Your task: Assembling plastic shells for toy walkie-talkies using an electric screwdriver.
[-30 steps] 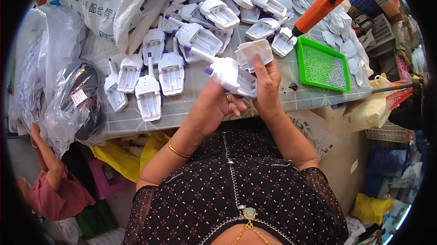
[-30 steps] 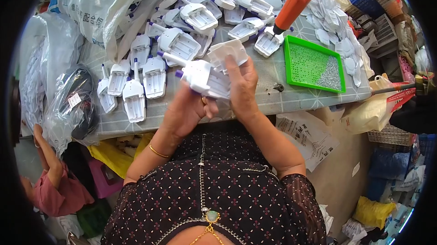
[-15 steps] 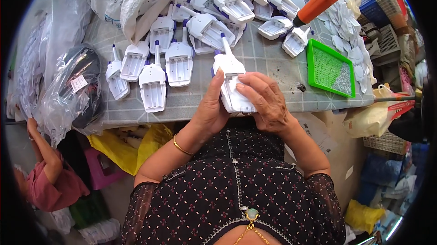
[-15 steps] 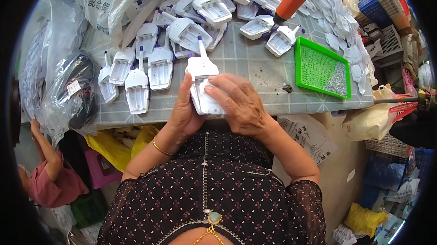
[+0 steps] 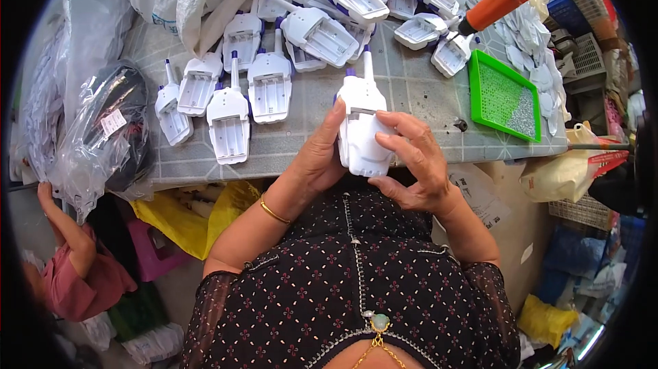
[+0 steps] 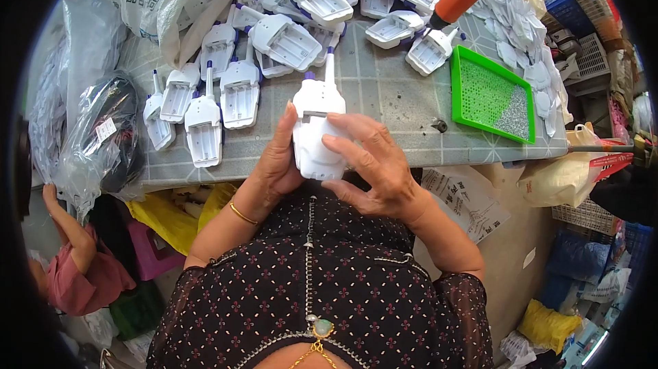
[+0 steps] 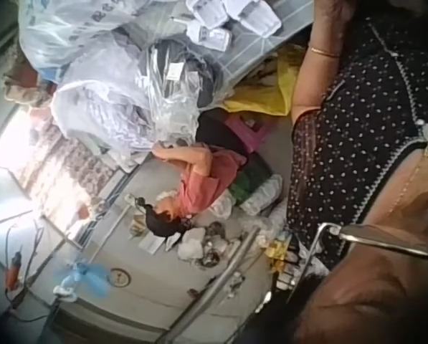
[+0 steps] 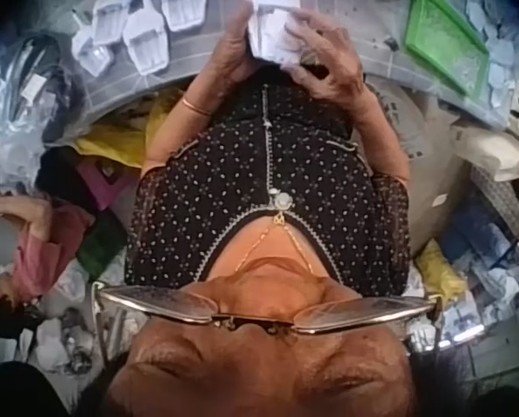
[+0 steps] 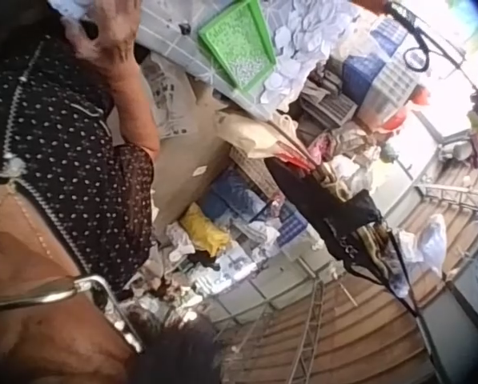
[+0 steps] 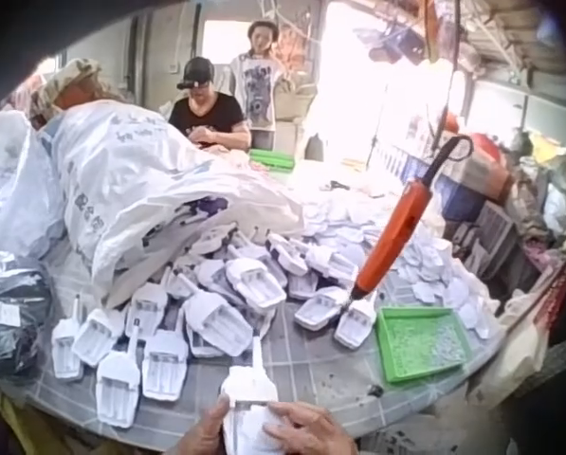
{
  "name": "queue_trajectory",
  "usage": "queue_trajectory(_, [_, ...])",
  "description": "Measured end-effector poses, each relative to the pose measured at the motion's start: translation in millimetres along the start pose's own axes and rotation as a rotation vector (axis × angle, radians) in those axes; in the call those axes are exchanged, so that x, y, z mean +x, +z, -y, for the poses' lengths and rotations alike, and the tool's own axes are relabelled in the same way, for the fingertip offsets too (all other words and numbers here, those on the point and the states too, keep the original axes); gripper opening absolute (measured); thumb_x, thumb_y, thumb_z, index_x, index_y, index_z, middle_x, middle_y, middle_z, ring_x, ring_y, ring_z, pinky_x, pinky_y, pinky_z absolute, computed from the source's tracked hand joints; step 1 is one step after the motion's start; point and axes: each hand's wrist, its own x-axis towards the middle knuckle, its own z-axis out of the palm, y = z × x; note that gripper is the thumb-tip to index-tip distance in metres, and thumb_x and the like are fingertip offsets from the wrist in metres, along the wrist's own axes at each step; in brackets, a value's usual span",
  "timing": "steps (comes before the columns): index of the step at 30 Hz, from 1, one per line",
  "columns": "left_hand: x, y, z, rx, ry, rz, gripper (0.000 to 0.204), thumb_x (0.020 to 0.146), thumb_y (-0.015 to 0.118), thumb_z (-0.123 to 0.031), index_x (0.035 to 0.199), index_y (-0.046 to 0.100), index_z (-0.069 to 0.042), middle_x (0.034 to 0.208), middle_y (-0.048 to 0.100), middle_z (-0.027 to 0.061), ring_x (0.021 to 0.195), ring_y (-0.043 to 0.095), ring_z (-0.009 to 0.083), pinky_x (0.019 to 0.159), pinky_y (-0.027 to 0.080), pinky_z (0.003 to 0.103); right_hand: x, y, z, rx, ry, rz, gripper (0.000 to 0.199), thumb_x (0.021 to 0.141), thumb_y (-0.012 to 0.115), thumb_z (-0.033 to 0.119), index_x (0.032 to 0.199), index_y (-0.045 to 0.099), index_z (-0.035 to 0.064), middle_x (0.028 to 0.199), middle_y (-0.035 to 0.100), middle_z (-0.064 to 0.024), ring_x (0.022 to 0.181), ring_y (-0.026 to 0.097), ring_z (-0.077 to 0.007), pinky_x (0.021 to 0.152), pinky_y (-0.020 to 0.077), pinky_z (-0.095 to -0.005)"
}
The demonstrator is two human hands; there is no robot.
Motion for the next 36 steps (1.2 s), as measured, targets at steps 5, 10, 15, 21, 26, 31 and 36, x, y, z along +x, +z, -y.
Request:
queue_trajectory(5, [2,-10,3,-0.019,-0.036,0.047,0.077,0.097,0.046,-0.067,0.146,0.042,-0.009,0.136,0.057,0.0105,0.123,0.059,0.0233,0.104,0.050,0.043,5,1,2,-0.148,-0.074,0.041,0.066,0.072,0.083,0.021,0.131,0.058,0.0079,0.137,0.057,-0.0173,0.121,0.057,-0.0340,0.102,0.0409,-0.0455])
queue_trajectory(10, [1,-11,4,0.015,-0.016,0.059,0.085,0.093,0.040,-0.074,0.147,0.041,-0.008,0.139,0.055,0.0103,0.126,0.057,0.0229,0.104,0.050,0.043,8,-2,6,-0.232,-0.032,0.097,0.064,0.070,0.084,0.023,0.128,0.061,0.0092,0.137,0.058,-0.0130,0.122,0.056,-0.0297,0.103,0.0368,-0.0447])
queue_trajectory(15, [1,-20,5,0.033,0.004,0.127,0.090,0.090,0.041,-0.076,0.148,0.039,-0.007,0.137,0.056,0.0092,0.124,0.057,0.0211,0.102,0.051,0.040,7,2,6,-0.176,0.036,0.045,0.064,0.066,0.086,0.022,0.124,0.063,0.0098,0.140,0.056,-0.0155,0.123,0.056,-0.0320,0.104,0.0376,-0.0453])
queue_trajectory(21, [3,-11,3,0.120,0.051,0.048,0.080,0.097,0.046,-0.067,0.148,0.039,-0.006,0.134,0.057,0.0102,0.118,0.060,0.0200,0.100,0.053,0.037,10,5,-14,0.068,0.112,0.002,0.067,0.065,0.089,0.020,0.123,0.060,0.0058,0.148,0.045,-0.0275,0.134,0.047,-0.0409,0.110,0.0385,-0.0485])
queue_trajectory(26, [-5,1,-6,0.506,0.162,-0.053,0.065,0.102,0.050,-0.052,0.145,0.044,-0.003,0.131,0.058,0.0119,0.108,0.065,0.0198,0.092,0.055,0.036,4,-10,-24,0.208,0.184,0.067,0.078,0.061,0.091,0.020,0.128,0.054,0.0068,0.150,0.042,-0.0262,0.132,0.049,-0.0362,0.101,0.0451,-0.0411])
queue_trajectory(31, [-28,8,-15,1.549,0.698,-0.075,0.048,0.086,0.078,-0.019,0.127,0.060,0.000,0.132,0.057,0.0189,0.096,0.067,0.0303,0.077,0.056,0.037,-11,-9,-30,0.048,0.238,0.086,0.074,0.064,0.089,0.022,0.129,0.056,0.0069,0.149,0.045,-0.0215,0.131,0.050,-0.0329,0.100,0.0458,-0.0385])
queue_trajectory(36, [-27,-4,-7,1.913,0.854,0.034,0.059,0.069,0.088,-0.020,0.122,0.067,-0.003,0.137,0.057,0.0177,0.084,0.063,0.0245,0.076,0.054,0.037,-4,-23,-34,-0.130,0.129,0.064,0.059,0.074,0.082,0.017,0.127,0.059,0.0052,0.144,0.050,-0.0201,0.129,0.052,-0.0347,0.106,0.0425,-0.0427])
